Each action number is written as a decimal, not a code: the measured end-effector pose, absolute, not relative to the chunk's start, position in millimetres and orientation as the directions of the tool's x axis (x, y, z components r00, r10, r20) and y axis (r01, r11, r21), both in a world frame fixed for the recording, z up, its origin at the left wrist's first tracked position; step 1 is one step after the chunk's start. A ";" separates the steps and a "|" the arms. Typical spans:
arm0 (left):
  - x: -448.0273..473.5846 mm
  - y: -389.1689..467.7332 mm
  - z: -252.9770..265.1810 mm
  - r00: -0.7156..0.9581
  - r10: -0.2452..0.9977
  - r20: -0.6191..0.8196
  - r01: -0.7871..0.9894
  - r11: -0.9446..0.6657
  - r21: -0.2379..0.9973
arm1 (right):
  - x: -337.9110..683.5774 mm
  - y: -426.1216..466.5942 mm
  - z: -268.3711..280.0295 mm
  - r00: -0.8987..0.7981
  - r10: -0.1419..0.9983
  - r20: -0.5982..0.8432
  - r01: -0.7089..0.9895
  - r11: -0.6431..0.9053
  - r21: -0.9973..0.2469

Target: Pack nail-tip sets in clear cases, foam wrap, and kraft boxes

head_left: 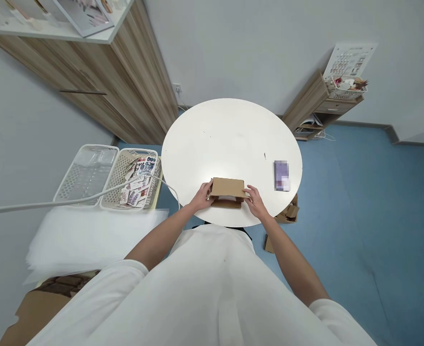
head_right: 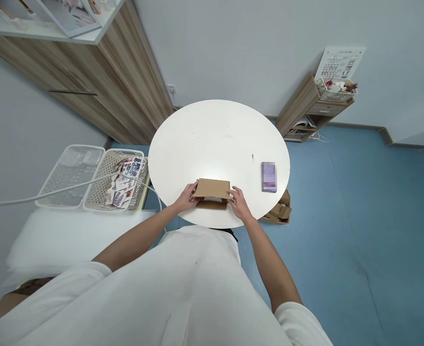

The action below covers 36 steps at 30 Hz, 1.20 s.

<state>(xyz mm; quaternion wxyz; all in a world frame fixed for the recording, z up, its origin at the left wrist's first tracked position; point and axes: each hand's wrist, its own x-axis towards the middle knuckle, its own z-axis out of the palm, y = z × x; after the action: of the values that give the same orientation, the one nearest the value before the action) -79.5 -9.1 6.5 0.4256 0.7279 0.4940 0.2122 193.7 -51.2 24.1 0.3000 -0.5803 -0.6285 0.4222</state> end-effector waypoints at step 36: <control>-69.3 -4.3 50.4 0.202 0.964 -0.170 0.650 -0.002 0.760 | 165.6 -28.5 58.1 0.061 0.941 -0.333 0.506 -0.317 -0.802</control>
<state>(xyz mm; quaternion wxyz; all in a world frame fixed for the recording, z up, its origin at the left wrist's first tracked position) -69.3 -4.3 50.4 0.3784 0.6766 0.5965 0.2078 165.6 -28.5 58.1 0.2493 -0.6843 -0.5287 0.4360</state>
